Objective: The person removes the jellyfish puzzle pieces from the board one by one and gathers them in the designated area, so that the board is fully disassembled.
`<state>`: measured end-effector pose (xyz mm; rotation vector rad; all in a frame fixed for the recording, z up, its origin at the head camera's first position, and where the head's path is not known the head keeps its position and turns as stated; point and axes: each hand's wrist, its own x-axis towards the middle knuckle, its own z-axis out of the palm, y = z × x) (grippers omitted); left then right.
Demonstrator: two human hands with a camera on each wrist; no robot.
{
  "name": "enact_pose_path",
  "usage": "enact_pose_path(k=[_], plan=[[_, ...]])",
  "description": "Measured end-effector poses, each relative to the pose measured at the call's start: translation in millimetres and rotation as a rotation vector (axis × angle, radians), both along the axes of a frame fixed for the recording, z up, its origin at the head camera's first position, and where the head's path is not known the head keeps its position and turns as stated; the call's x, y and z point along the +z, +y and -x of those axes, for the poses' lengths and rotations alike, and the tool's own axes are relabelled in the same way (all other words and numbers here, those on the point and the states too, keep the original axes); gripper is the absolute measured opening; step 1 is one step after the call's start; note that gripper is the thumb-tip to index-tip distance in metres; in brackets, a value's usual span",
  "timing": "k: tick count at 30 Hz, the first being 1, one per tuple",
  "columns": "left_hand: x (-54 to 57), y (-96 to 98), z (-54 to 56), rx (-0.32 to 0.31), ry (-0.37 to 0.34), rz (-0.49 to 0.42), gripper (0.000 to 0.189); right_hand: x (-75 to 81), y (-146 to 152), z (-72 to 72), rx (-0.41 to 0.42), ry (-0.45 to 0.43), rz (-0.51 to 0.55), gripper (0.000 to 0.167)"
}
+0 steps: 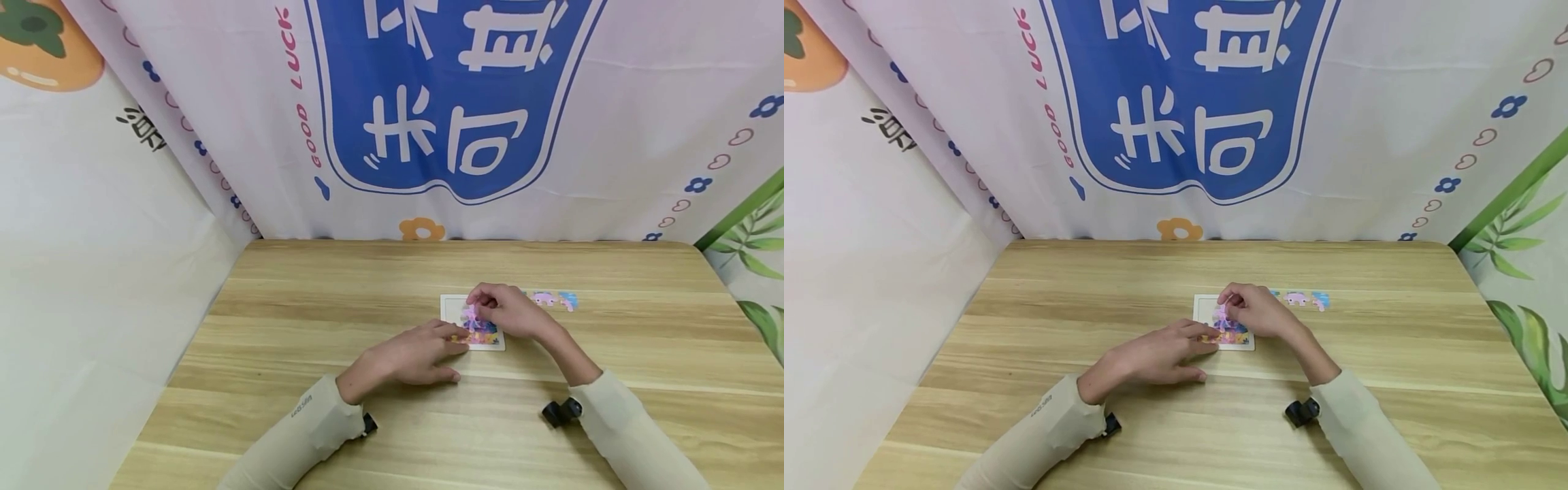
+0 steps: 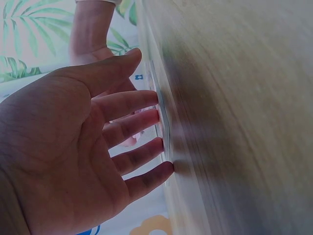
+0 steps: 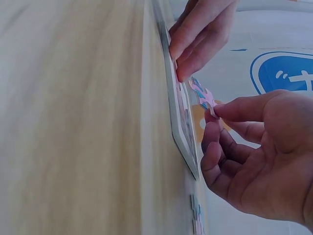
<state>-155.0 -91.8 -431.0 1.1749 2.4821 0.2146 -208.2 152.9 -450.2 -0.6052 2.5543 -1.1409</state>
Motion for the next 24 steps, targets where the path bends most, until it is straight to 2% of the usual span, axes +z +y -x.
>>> enact_pose_path(k=[8,18,24], plan=[[-1.4,-0.3,-1.2,-0.015,0.012,0.002,0.058,-2.7,17,-1.1,-0.007,0.016,-0.015,0.015],[0.1,0.7,-1.5,-0.006,0.011,0.004,0.057,2.4,42,-4.1,-0.029,0.000,0.004,0.016],[-0.2,0.4,-1.1,-0.012,0.016,0.003,0.057,4.5,54,-6.2,-0.044,0.022,-0.008,0.016]])
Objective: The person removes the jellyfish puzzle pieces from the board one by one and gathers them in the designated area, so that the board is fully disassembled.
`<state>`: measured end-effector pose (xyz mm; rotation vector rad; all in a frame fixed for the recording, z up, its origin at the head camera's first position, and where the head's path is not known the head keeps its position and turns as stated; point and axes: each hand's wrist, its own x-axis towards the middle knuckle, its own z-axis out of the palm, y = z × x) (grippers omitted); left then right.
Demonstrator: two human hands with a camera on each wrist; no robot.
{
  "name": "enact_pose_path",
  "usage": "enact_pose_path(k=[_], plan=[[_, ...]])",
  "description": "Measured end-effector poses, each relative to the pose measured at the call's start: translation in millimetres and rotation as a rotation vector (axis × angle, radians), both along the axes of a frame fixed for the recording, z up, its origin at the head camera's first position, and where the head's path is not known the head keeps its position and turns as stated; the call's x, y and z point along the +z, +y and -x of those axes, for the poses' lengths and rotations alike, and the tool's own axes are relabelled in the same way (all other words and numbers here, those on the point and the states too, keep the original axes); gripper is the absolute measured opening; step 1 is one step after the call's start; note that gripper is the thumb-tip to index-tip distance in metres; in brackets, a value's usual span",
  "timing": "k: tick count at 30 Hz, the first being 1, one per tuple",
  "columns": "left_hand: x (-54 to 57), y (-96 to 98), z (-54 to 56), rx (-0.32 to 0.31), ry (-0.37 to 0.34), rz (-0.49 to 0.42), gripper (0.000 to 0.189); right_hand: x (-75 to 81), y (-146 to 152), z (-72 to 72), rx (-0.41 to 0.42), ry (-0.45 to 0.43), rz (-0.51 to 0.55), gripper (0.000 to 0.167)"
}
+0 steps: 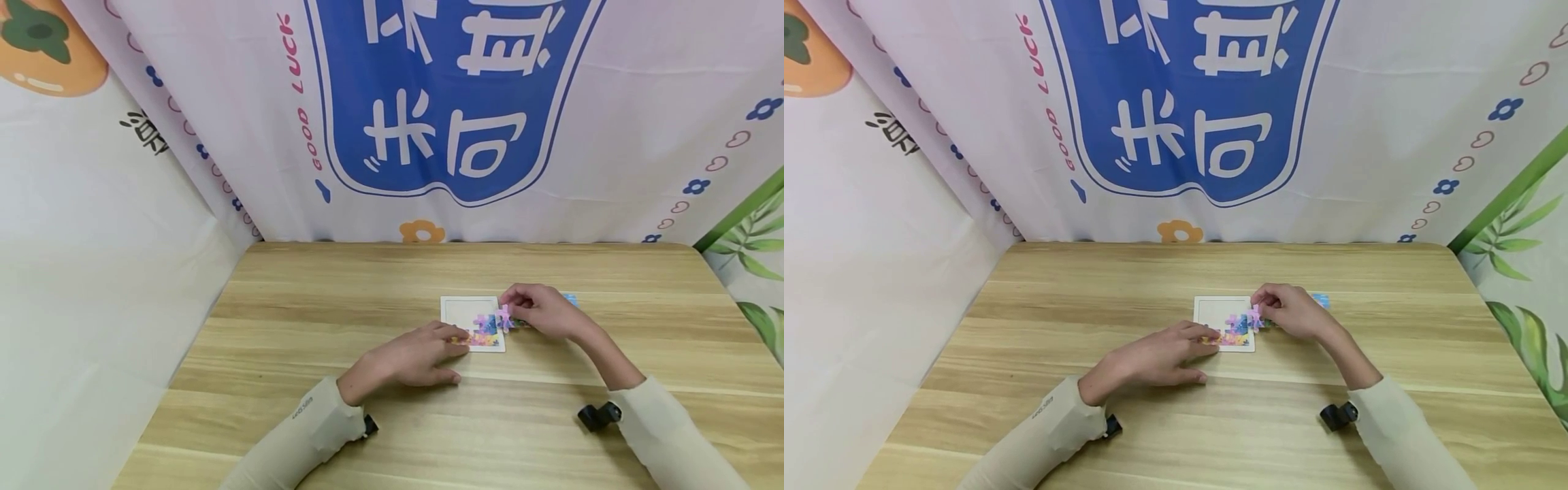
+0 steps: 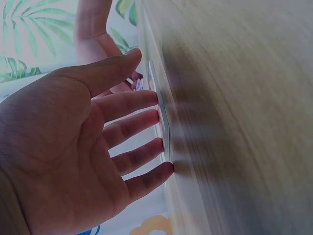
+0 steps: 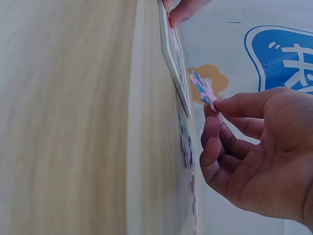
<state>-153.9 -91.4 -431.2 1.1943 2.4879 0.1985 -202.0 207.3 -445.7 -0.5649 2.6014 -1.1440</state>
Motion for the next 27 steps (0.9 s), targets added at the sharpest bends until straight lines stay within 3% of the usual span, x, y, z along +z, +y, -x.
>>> enact_pose_path(k=[27], plan=[[1.7,0.7,-1.7,0.010,-0.008,0.009,0.057,3.5,48,-4.5,-0.054,0.009,-0.074,0.017]])
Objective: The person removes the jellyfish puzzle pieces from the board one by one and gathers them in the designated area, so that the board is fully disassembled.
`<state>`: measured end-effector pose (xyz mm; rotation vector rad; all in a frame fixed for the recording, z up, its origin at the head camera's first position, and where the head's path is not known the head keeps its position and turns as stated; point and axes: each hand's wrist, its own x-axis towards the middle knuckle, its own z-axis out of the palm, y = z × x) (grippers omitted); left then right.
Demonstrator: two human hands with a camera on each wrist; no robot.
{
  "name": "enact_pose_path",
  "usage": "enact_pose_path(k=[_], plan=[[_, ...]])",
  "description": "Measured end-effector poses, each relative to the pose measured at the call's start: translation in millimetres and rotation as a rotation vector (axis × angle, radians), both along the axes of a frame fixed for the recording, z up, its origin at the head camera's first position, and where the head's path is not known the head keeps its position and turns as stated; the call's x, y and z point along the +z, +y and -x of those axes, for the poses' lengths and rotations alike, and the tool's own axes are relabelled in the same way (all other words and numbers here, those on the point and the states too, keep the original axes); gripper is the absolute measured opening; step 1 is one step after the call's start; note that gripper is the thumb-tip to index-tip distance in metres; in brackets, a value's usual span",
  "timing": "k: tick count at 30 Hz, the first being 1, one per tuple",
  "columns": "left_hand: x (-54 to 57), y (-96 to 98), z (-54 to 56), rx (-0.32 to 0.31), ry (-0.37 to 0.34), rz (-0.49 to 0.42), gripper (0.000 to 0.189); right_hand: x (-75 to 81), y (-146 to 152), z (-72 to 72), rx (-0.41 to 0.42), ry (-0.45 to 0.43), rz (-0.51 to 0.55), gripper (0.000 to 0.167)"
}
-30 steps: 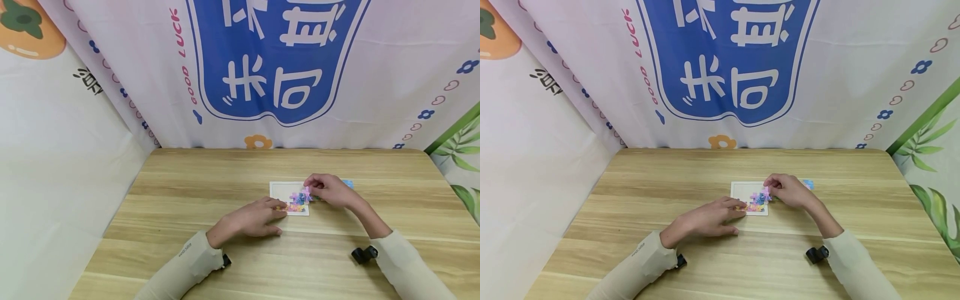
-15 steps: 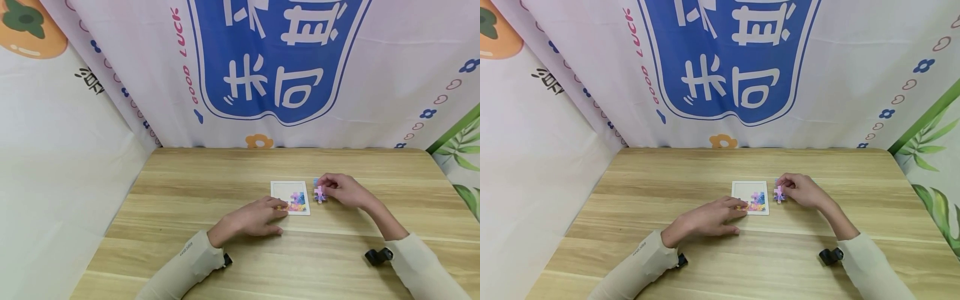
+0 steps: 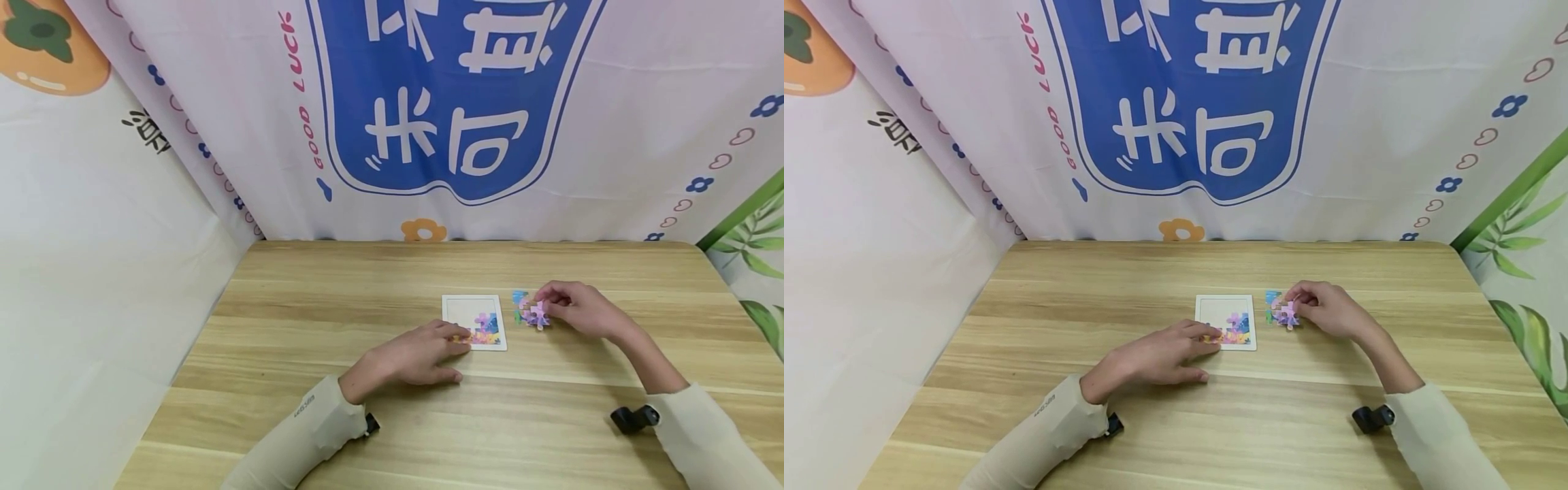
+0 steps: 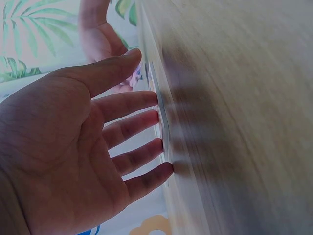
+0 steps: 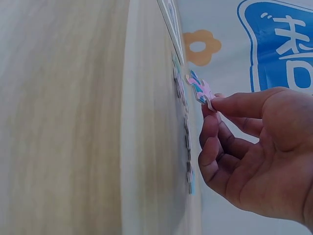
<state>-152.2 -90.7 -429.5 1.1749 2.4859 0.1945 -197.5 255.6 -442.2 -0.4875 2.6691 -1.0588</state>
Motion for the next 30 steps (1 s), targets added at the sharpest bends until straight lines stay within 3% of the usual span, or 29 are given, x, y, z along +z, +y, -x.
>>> enact_pose_path(k=[17,30], plan=[[-0.9,-0.7,0.3,0.003,-0.009,-0.008,0.058,-4.8,18,1.4,-0.001,0.003,-0.023,0.015],[-1.3,-1.5,0.5,-0.002,0.000,-0.007,0.058,-7.5,15,-1.4,-0.011,0.029,-0.061,0.012]])
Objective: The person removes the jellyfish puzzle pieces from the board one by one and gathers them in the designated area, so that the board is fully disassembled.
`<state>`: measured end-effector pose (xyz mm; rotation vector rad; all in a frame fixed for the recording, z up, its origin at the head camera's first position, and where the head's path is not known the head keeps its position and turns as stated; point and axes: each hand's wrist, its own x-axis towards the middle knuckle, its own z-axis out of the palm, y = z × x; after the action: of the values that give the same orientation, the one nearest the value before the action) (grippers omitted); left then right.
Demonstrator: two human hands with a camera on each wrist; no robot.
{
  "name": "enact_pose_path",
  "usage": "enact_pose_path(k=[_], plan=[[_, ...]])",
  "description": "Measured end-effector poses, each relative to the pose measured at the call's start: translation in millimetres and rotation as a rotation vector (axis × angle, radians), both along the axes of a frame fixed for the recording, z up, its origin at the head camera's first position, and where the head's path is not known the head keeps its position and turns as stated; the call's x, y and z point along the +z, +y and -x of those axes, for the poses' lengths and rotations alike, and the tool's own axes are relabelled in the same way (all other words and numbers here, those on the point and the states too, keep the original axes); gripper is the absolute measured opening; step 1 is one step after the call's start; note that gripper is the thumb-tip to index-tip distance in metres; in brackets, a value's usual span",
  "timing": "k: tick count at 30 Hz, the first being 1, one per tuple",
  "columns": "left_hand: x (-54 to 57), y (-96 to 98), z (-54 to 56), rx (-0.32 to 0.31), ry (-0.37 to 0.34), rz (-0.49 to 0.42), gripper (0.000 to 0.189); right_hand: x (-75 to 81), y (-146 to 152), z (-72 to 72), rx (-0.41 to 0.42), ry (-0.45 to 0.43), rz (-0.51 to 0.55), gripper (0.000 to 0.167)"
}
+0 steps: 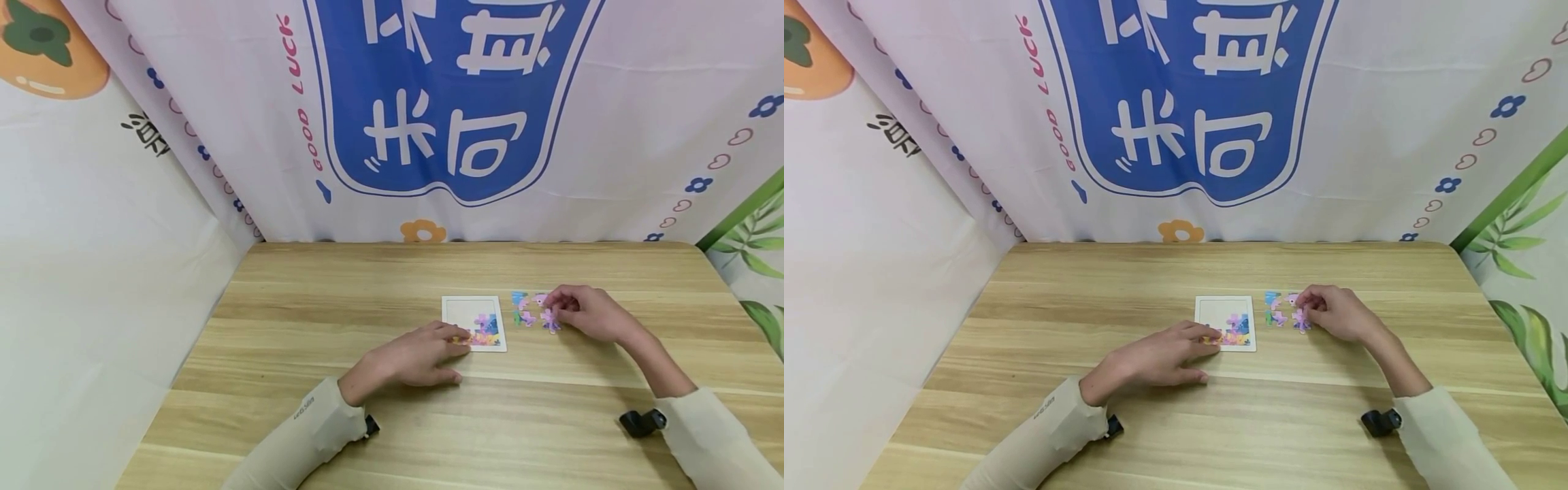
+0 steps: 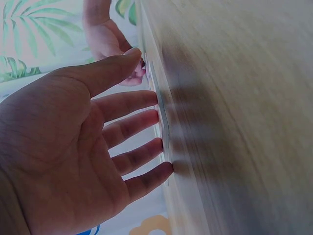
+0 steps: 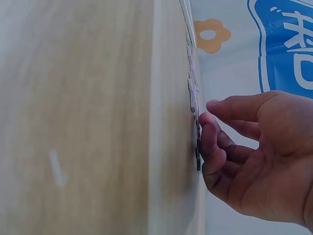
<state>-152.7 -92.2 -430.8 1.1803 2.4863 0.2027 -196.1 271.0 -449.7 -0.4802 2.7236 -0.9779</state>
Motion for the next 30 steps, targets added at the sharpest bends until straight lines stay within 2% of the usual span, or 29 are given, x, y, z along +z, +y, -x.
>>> enact_pose_path(k=[11,30], plan=[[-0.6,0.4,0.6,0.002,0.001,-0.001,0.058,0.8,-4.0,-0.7,-0.001,0.026,-0.036,0.015],[0.5,0.9,-0.2,0.003,-0.006,-0.010,0.058,1.6,-6.1,-1.0,-0.008,0.024,-0.039,0.014]])
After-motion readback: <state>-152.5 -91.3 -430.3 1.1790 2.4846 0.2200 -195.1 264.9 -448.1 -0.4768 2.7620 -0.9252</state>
